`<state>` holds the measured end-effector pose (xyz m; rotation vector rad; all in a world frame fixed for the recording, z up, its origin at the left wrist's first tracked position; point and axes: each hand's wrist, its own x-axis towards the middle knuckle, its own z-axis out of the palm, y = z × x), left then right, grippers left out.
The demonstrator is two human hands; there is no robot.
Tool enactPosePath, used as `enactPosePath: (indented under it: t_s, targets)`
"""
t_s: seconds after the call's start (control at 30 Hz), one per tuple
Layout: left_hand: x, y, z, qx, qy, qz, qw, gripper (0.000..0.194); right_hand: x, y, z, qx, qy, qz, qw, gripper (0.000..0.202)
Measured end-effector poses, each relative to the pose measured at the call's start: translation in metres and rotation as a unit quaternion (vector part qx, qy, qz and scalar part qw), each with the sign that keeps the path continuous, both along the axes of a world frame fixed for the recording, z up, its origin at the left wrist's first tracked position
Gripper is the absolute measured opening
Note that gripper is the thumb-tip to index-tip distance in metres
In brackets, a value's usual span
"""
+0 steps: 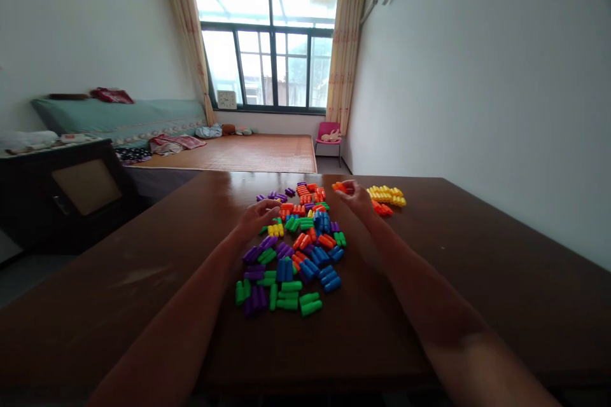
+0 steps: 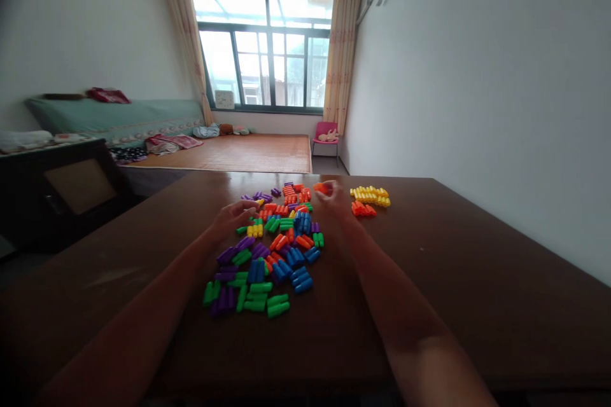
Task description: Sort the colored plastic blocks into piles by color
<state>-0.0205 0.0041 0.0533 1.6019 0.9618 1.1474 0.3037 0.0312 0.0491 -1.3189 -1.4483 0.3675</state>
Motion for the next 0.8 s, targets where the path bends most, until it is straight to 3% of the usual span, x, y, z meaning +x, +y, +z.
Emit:
enactPosePath:
  t_s: [0.13,0.27,0.43,0.6,0.8]
  targets:
    - [-0.009,0.004,-0.001,0.009,0.005,0.027,1.000,0.051,0.108,0.012,-0.023,-0.061,0.026,-0.186,0.980,0.041]
    - [-0.008,0.004,-0.002,0.009,0.009,0.033,0.999,0.050,0.161,0.011,-0.055,-0.123,0.090,-0.217,0.964,0.037]
    - [-0.008,0.002,-0.003,0.005,0.011,0.037,0.999,0.052,0.166,0.016,-0.070,-0.133,0.095,-0.200,0.966,0.039]
    - [-0.012,0.005,-0.007,0.001,0.004,0.042,0.999,0.049,0.164,0.020,-0.072,-0.118,0.040,-0.211,0.970,0.041]
    - [-0.014,0.009,-0.011,-0.003,-0.004,0.042,0.999,0.047,0.166,0.019,-0.073,-0.095,0.069,-0.237,0.964,0.028]
